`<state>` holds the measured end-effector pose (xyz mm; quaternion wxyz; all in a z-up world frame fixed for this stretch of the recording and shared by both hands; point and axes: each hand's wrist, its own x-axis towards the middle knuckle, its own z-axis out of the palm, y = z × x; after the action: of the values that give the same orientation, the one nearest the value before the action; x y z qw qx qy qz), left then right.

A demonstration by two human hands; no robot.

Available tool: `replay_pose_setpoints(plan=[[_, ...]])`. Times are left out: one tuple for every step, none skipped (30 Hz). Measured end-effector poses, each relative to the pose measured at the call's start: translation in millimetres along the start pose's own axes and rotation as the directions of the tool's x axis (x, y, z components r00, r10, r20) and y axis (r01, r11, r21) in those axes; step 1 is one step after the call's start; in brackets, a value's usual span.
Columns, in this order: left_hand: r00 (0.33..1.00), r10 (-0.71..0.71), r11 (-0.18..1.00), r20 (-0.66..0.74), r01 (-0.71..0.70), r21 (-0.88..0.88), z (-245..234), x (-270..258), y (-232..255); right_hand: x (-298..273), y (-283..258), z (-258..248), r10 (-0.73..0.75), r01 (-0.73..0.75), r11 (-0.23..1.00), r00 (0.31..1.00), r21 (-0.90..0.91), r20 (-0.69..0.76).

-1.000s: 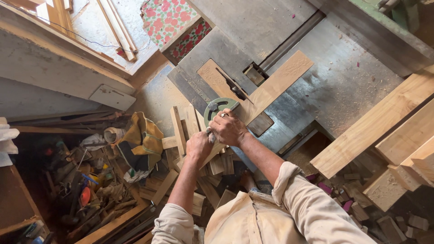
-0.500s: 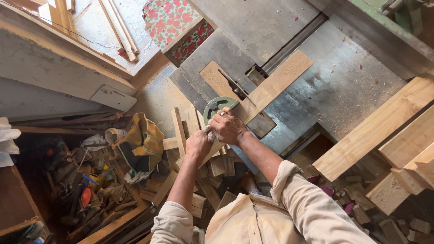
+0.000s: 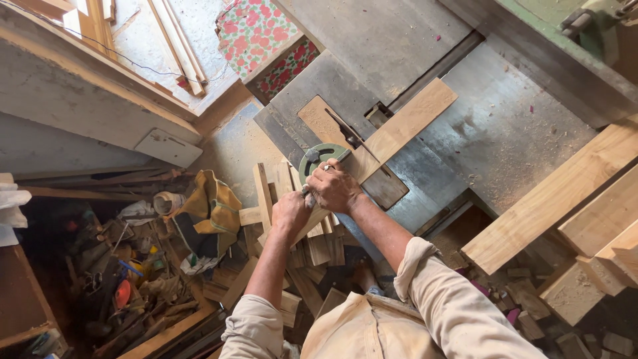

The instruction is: Cutting and sorting wooden boards in a woodworking shop using a table saw.

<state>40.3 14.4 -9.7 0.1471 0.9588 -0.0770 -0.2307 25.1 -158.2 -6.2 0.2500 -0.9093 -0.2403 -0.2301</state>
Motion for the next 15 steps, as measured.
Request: replay_pose_setpoints(plan=[[1.0, -0.001, 1.0, 0.0, 0.001, -0.003, 1.2, 1.7, -1.5, 0.2, 0.1, 0.8, -0.002, 0.002, 1.0, 1.0, 0.005, -0.007], [1.0, -0.002, 1.0, -0.003, 0.002, -0.006, 2.1, 3.0, -1.6, 0.5, 0.2, 1.1, -0.006, 0.006, 1.0, 1.0, 0.004, -0.006], [1.0, -0.009, 1.0, -0.002, 0.009, -0.004, 2.0, 5.0, -2.2, 2.3, 0.6, 1.7, -0.003, 0.003, 1.0, 1.0, 0.009, -0.005], [1.0, -0.015, 1.0, -0.002, 0.015, -0.001, 1.9, 6.9, -2.8, 3.9, 0.9, 2.4, 0.0, 0.0, 1.0, 1.0, 0.015, -0.004], [1.0, -0.016, 1.0, -0.004, 0.016, -0.003, 1.3, 7.3, -3.9, 4.4, 0.7, 3.1, -0.003, 0.003, 1.0, 1.0, 0.016, -0.004], [1.0, -0.018, 1.0, -0.005, 0.018, 0.001, 1.0, 7.7, -4.8, 4.7, 0.7, 3.7, 0.003, -0.003, 1.0, 1.0, 0.01, 0.009], [1.0, -0.018, 1.0, -0.003, 0.018, 0.005, 1.4, 7.8, -5.1, 3.9, 0.7, 3.8, 0.012, -0.012, 1.0, 1.0, 0.004, 0.023], [1.0, -0.018, 1.0, -0.004, 0.018, 0.003, 0.3, 7.2, -3.8, 3.6, 0.8, 4.3, 0.012, -0.012, 1.0, 1.0, 0.003, 0.024], [1.0, -0.011, 1.0, -0.005, 0.011, 0.004, -2.4, 8.4, -1.7, 5.4, 2.5, 4.2, 0.011, -0.012, 1.0, 1.0, 0.012, 0.024], [1.0, -0.005, 1.0, -0.006, 0.005, 0.005, -5.0, 9.5, 0.2, 7.2, 3.9, 4.2, 0.011, -0.012, 1.0, 1.0, 0.021, 0.024], [1.0, -0.01, 1.0, -0.004, 0.01, 0.002, -1.4, 6.9, -2.0, 4.8, 3.0, 5.2, 0.009, -0.01, 1.0, 1.0, 0.024, 0.028], [1.0, -0.005, 1.0, -0.006, 0.005, -0.002, 2.2, 4.3, -4.2, 2.4, 2.1, 6.1, -0.002, 0.003, 1.0, 0.999, -0.013, 0.038], [1.0, 0.001, 1.0, -0.015, -0.001, -0.005, 3.3, 5.0, -5.7, 3.4, 3.6, 7.0, -0.018, 0.02, 0.998, 0.999, -0.054, 0.043], [1.0, -0.001, 1.0, -0.02, 0.001, -0.006, 2.1, 2.8, -4.6, 2.2, 1.9, 6.0, -0.024, 0.026, 0.998, 0.999, -0.053, 0.043], [1.0, 0.006, 1.0, -0.027, -0.006, -0.005, 1.3, 1.0, -2.4, 0.6, 1.0, 4.1, -0.019, 0.02, 0.999, 1.0, -0.033, 0.024]])
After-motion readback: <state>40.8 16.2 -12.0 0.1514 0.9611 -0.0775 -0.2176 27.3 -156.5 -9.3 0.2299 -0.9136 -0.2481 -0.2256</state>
